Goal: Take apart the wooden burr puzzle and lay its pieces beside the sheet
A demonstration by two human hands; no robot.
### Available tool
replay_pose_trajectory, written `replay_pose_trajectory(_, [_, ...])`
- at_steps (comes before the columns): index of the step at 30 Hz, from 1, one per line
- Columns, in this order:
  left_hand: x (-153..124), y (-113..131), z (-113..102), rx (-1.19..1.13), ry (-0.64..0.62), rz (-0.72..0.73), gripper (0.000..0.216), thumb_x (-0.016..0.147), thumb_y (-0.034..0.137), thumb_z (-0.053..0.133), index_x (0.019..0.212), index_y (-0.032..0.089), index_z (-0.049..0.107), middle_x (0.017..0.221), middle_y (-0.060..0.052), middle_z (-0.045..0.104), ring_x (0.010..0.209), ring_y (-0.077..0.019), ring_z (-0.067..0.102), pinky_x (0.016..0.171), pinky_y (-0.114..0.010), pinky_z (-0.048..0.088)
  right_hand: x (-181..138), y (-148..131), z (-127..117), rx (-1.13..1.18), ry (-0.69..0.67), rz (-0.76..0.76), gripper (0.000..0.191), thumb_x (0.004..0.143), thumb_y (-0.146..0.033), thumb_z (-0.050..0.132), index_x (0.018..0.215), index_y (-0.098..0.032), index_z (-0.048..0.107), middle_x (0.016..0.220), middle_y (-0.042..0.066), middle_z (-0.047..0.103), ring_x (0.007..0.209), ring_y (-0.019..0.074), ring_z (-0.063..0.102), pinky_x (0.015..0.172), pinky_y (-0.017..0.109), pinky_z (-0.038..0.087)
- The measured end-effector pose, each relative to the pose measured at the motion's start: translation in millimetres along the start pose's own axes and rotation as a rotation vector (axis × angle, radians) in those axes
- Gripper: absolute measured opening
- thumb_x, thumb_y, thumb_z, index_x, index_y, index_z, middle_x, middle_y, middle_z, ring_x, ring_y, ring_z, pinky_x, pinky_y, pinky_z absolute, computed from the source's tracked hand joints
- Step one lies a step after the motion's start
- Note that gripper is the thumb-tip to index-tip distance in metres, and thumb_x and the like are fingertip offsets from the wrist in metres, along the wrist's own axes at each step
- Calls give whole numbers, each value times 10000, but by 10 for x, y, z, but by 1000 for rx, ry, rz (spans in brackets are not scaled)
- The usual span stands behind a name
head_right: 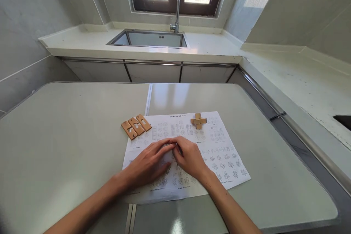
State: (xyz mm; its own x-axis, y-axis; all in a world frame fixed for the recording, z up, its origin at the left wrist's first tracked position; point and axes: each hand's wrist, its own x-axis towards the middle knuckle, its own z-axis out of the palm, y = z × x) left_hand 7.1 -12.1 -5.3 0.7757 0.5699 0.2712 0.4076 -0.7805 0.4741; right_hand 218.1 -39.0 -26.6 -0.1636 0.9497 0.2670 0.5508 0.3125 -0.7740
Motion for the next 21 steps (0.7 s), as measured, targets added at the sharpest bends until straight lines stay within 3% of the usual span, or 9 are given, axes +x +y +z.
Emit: replay_pose_trajectory(21, [-9,-19,7,-4,19,12,614,944,166,640,1520,247,442,1551,-145,545,1362,-310,608,1117,-508,564,-4,-6,-6,-3,0,-5,241,994,-124,510,1103,-254,681,1015,40,773,864,217,713,752,342,553])
